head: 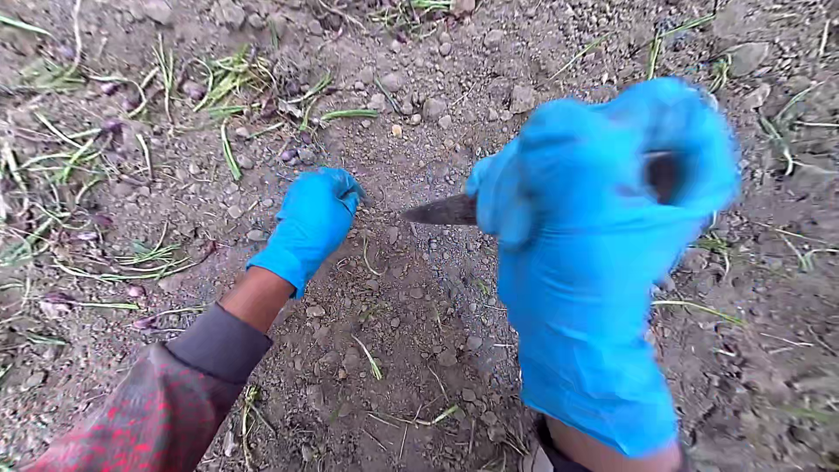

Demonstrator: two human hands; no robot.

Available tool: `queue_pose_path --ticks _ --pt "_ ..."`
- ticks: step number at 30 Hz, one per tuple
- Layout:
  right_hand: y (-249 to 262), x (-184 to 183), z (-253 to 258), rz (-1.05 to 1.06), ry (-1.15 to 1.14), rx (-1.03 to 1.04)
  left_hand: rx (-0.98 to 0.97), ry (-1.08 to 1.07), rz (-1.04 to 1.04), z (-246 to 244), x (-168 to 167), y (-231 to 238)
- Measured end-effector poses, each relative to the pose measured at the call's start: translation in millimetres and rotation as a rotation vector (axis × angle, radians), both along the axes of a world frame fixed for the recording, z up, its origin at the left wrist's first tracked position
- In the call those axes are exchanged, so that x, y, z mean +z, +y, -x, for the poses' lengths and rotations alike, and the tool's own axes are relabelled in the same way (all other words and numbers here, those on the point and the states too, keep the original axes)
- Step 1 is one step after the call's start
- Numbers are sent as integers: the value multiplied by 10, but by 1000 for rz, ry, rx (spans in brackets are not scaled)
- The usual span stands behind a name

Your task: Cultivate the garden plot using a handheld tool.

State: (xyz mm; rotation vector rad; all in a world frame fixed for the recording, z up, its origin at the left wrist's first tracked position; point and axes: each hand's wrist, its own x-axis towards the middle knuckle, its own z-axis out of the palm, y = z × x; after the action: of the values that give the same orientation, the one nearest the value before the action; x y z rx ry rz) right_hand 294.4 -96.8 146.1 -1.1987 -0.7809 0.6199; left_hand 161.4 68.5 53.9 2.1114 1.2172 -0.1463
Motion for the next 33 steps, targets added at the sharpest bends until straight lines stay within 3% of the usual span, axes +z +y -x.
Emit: queue_pose_path --ticks 3,5,8,10,13,14,16,20,22,25,29,33 --pt "327 -1032 98 89 -16 -60 -128 -37 -55 -64 -122 -154" --pt "411 -1260 141 195 18 -83 -151 -5 -46 -155 -119 -157" --pt "303 -1031 140 211 72 -144 -245 77 -107 -268 -190 -268" --pt "162 -546 51 151 51 -138 -377 179 -215 -430 -355 -319" --pt "-68 129 -81 74 13 -73 -474 344 -149 -584 -468 -440" --pt "-29 156 -141 39 -16 -99 -494 401 -99 -637 -367 -422" --pt "104 -126 -235 9 -92 -127 -504 418 -36 -626 -132 -324" --pt "150 -920 -319 223 -123 -62 -118 355 -176 -309 -16 429" --pt "157 -963 -306 252 -120 -58 43 458 -252 -140 -240 870" --pt "96 -950 -304 234 -112 -37 78 556 -155 -46 -591 1032" --pt "154 -739 -406 299 -90 64 86 507 18 7 -510 962" --pt "229 48 -505 134 -72 10 492 -103 384 140 -214 564"
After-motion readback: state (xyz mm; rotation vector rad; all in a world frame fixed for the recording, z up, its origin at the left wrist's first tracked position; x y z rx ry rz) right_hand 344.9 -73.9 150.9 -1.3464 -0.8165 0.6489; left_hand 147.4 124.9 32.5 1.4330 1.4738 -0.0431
